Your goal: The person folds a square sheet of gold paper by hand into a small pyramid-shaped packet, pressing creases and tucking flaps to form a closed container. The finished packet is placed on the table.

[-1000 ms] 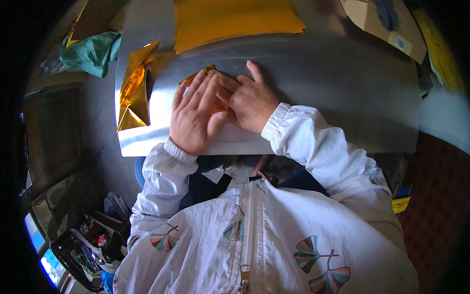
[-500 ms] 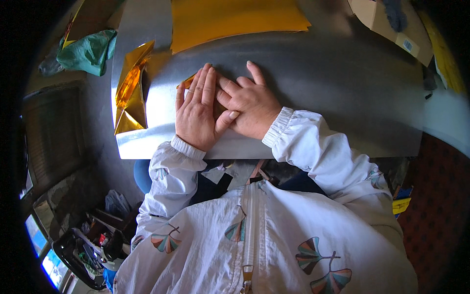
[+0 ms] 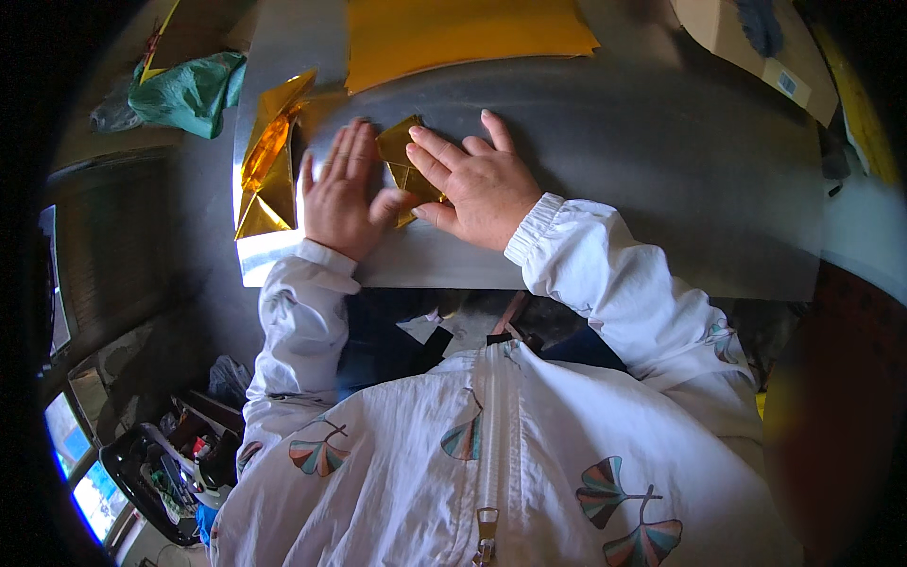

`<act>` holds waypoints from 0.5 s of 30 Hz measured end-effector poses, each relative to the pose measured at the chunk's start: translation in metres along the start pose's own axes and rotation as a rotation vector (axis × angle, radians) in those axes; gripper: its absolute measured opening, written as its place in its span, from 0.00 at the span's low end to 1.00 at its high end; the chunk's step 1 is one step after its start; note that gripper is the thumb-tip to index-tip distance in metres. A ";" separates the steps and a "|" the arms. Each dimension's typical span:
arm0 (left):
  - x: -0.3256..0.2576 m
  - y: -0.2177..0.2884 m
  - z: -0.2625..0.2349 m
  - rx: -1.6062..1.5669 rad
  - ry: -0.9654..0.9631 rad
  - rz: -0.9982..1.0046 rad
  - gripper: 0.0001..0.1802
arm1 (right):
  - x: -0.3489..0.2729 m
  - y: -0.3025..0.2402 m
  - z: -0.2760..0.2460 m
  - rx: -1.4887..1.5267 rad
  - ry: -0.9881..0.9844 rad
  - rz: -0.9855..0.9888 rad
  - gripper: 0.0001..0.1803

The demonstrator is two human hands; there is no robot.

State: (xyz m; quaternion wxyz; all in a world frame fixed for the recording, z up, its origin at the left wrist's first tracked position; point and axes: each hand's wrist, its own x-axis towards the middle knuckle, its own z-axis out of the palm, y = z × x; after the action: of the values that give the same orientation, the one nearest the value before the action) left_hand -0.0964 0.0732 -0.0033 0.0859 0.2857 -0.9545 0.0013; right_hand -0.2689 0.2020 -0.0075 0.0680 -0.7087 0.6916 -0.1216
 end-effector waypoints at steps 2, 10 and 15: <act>-0.001 -0.015 -0.007 0.046 -0.055 -0.090 0.49 | 0.000 -0.001 0.000 -0.004 -0.011 0.019 0.35; -0.012 -0.001 -0.014 -0.195 0.002 0.180 0.43 | 0.000 0.000 0.000 0.001 -0.007 0.010 0.36; -0.003 0.010 0.002 -0.178 -0.083 0.092 0.42 | -0.001 -0.002 0.001 0.012 0.028 0.019 0.36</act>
State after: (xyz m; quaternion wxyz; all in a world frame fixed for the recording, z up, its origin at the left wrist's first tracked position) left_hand -0.0995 0.0835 -0.0049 0.0710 0.2325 -0.9657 -0.0913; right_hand -0.2670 0.2035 -0.0085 0.0638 -0.6998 0.6985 -0.1350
